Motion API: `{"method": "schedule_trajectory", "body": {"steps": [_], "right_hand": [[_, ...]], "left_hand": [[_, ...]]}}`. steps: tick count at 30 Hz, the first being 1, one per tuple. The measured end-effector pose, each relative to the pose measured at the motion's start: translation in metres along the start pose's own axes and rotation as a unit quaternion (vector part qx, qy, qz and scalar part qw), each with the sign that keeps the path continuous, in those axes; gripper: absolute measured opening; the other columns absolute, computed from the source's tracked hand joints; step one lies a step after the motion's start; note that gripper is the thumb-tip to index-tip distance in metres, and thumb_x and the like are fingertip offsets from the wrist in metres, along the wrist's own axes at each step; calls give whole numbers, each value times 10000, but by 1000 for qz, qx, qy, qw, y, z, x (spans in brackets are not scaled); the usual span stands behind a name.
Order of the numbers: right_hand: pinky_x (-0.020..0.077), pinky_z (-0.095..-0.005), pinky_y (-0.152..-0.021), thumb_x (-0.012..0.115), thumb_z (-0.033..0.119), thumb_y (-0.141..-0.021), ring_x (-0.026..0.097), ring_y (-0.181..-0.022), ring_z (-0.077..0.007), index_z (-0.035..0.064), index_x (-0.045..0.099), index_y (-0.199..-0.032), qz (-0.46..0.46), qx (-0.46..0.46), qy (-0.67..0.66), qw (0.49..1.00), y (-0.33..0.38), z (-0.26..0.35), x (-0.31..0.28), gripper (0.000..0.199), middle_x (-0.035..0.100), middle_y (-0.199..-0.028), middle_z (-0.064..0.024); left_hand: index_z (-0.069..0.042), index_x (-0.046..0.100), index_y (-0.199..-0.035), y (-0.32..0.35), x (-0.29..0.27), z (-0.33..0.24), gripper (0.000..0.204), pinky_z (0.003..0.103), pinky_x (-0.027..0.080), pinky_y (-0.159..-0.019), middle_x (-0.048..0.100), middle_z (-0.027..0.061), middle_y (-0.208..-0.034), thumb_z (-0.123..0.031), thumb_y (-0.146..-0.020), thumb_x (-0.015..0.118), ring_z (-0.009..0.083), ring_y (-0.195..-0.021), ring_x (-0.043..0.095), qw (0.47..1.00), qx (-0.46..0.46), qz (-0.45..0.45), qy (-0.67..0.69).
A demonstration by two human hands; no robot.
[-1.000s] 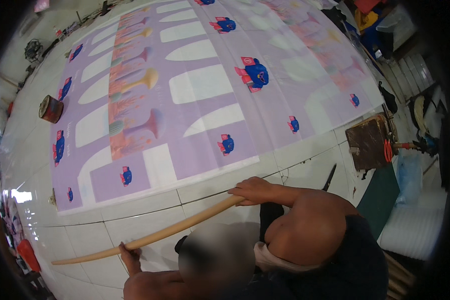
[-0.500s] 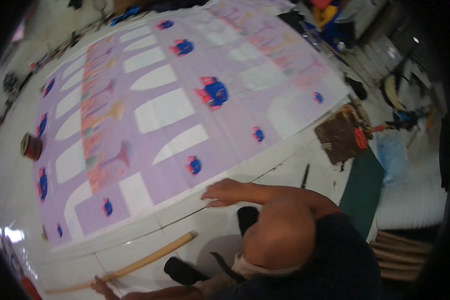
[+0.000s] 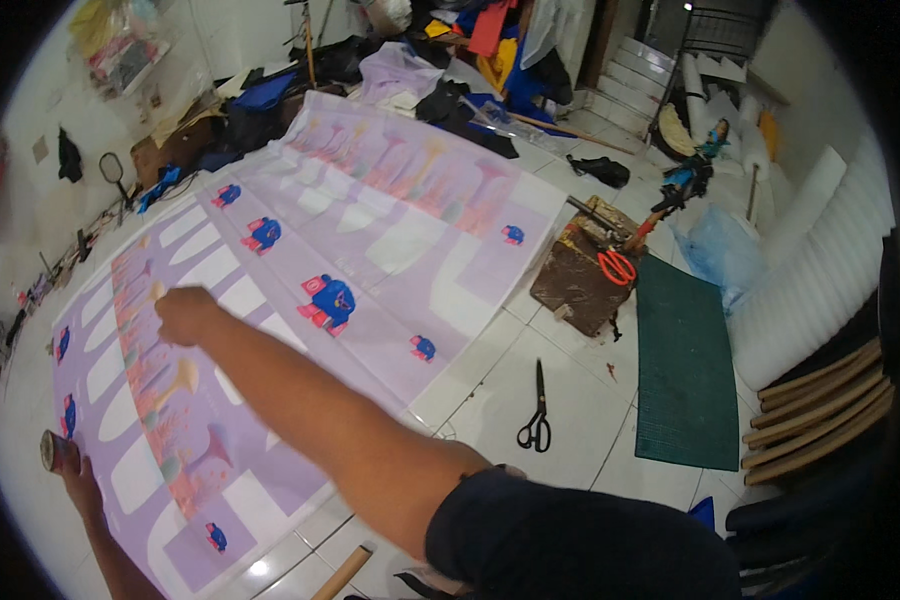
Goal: The person cuts a large piece of printed purple and white fabric using shears, then uses a wooden rod to help align another layer of fabric before using a weighted tool to secure the edges.
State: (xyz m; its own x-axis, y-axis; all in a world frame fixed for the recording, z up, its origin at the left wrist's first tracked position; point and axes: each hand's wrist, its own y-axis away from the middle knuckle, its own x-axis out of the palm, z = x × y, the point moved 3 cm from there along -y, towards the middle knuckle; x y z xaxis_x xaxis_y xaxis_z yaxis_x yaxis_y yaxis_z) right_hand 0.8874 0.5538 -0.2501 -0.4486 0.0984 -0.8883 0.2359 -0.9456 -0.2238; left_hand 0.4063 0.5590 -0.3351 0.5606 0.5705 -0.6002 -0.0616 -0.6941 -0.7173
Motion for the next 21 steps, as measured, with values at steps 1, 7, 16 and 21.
{"method": "schedule_trajectory", "body": {"steps": [1, 7, 16, 21], "right_hand": [[536, -437, -830, 634, 278, -793, 675, -980, -307, 48, 696, -993, -35, 17, -32, 999, 8, -16, 21, 312, 703, -1035, -164], [521, -431, -891, 750, 401, -723, 645, -1045, -308, 69, 697, -1067, 101, 67, 23, 992, 63, -36, 117, 482, 675, -1135, -146], [480, -443, -936, 627, 407, -848, 639, -1056, -338, 24, 671, -1116, 63, 169, -57, 982, 85, -169, 51, 470, 660, -1158, -195], [494, -417, -914, 596, 444, -853, 650, -1039, -310, 36, 678, -1108, 243, 183, 126, 944, 102, -189, 53, 488, 673, -1140, -172]], "left_hand": [[54, 596, -1095, 0, 45, -25, 324, 406, 453, -858, 622, 177, -998, -205, -905, 639, 301, -919, 580, 997, -48, 49, 24], [17, 623, -1095, 67, 84, -107, 364, 391, 490, -811, 655, 174, -988, -250, -860, 699, 278, -914, 620, 952, -125, 278, -28], [65, 622, -1126, 141, 29, -41, 519, 404, 497, -871, 662, 254, -1071, -328, -803, 723, 335, -1037, 633, 858, -385, 339, -14], [81, 622, -1110, 165, 33, -9, 498, 408, 496, -875, 659, 242, -1093, -312, -817, 709, 320, -1038, 628, 848, -423, 319, 29]]}}
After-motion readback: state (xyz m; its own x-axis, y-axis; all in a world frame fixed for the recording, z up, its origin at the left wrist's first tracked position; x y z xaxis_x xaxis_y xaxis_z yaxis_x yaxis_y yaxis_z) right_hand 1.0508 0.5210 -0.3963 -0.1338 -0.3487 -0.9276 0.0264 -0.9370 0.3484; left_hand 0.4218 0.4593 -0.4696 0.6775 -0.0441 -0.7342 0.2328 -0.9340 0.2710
